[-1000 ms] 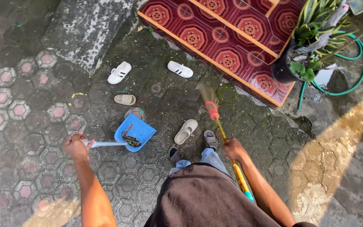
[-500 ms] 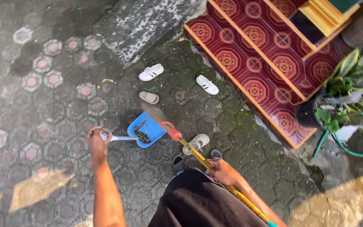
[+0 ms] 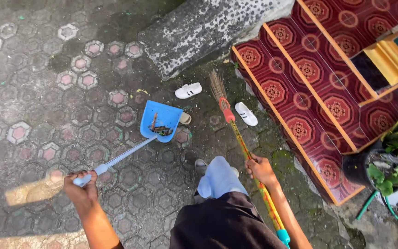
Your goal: The recorder uses a broom and a dustpan to sweep debris and leaves on a concrete outdoor surface.
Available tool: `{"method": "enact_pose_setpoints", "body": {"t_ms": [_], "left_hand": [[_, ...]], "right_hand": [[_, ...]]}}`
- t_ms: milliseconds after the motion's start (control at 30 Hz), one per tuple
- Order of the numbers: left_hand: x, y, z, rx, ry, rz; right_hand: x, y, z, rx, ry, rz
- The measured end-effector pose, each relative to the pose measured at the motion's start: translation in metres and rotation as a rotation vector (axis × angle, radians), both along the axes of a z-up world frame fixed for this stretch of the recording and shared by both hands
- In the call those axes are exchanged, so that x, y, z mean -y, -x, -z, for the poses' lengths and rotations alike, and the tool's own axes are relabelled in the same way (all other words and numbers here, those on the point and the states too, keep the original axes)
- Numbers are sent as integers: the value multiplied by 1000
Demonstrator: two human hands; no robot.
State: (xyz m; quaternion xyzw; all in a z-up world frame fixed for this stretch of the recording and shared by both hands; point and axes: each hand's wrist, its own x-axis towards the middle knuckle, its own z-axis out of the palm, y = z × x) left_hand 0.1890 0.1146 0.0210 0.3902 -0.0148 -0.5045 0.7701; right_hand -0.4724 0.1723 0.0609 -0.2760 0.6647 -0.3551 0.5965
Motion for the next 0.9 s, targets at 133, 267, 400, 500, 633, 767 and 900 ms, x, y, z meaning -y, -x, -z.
{"method": "enact_pose_setpoints", "body": {"t_ms": [133, 267, 400, 500, 633, 767, 900], "left_hand": [[40, 10, -17, 84, 11, -40], [92, 17, -19, 171, -33, -133], [155, 12, -9, 208, -86, -207], [206, 20, -22, 308, -75, -207], [277, 24, -13, 367, -188, -275], [320, 40, -15, 380, -206, -277], [337, 40, -1, 347, -237, -250]], "right_hand": [[72, 21, 28, -18, -45, 19], [154, 28, 56, -459, -93, -198], [241, 19, 92, -935, 162, -452], [307, -5, 87, -809, 99, -543], [360, -12, 138, -923, 43, -842], [362, 11, 96, -728, -176, -1113], [367, 46, -42, -453, -335, -959]]}}
